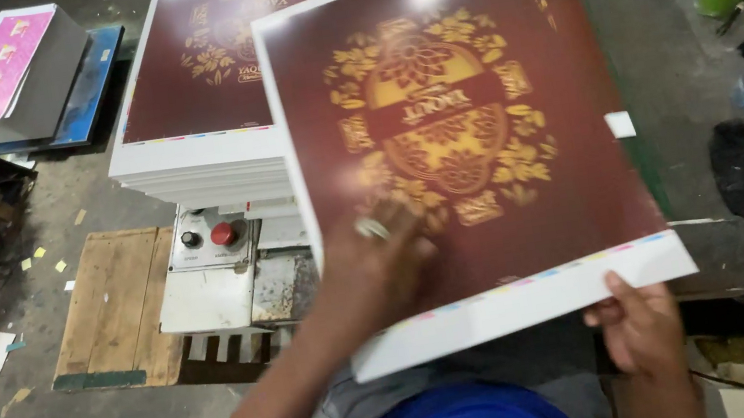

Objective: The person repeatedly picks up printed sheets from a table and places them onto a growing stack. The sheets feature a maroon background with gold decorative patterns and the word 'YAQUT'. The person handles the sheets one at a time, aligning them before adding them to the pile.

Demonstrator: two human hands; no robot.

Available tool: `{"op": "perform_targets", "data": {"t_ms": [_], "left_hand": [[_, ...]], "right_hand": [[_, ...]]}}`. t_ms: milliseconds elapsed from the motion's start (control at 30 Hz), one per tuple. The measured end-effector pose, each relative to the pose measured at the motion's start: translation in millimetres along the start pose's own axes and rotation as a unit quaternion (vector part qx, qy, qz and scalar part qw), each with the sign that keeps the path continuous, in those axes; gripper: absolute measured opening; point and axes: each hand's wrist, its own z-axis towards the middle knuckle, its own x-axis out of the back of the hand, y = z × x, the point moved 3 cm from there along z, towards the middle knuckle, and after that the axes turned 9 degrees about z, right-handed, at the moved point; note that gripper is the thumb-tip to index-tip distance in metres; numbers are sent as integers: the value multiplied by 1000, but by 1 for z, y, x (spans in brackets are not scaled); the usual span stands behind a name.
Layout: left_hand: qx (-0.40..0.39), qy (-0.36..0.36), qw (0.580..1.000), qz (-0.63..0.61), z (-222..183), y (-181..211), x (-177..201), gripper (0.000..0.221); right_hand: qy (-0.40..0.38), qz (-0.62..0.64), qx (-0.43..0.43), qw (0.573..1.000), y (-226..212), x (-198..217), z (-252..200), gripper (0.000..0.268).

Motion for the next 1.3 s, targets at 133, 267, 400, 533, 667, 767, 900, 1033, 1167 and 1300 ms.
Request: {"op": "perform_targets", "data": {"t_ms": [133, 267, 400, 533, 667, 767, 900, 1033, 1167, 1300], "left_hand": [[99, -45, 994, 25, -3, -96, -64, 25], [54, 60, 988, 130, 8, -134, -70, 38], [63, 14, 976, 206, 10, -134, -77, 91], [77, 1, 976, 203, 5, -132, -74, 88], [69, 13, 966, 247, 0, -145, -75, 49], [56, 38, 974, 214, 1, -149, -72, 24], [129, -53, 980, 138, 9, -150, -59, 22], [33, 89, 960, 263, 12, -148, -61, 60], [57, 36, 965, 255, 11, -161, -72, 60], [27, 11, 969, 244, 23, -161, -52, 48]], "right_hand": [[77, -28, 14, 997, -13, 48, -12, 24], [118, -42, 46, 991, -21, 88, -25, 23], [154, -53, 46, 986, -25, 110, -40, 26], [170, -74, 45, 982, -13, 144, -49, 21], [229, -134, 40, 963, -23, 124, -54, 30], [260, -188, 17, 947, -20, 116, -55, 29], [227, -180, 0, 957, -5, 117, -42, 28], [221, -216, 0, 951, -7, 90, -4, 35], [150, -215, 5, 965, -6, 92, 49, 30], [152, -202, -38, 967, -11, 83, 80, 42]]}}
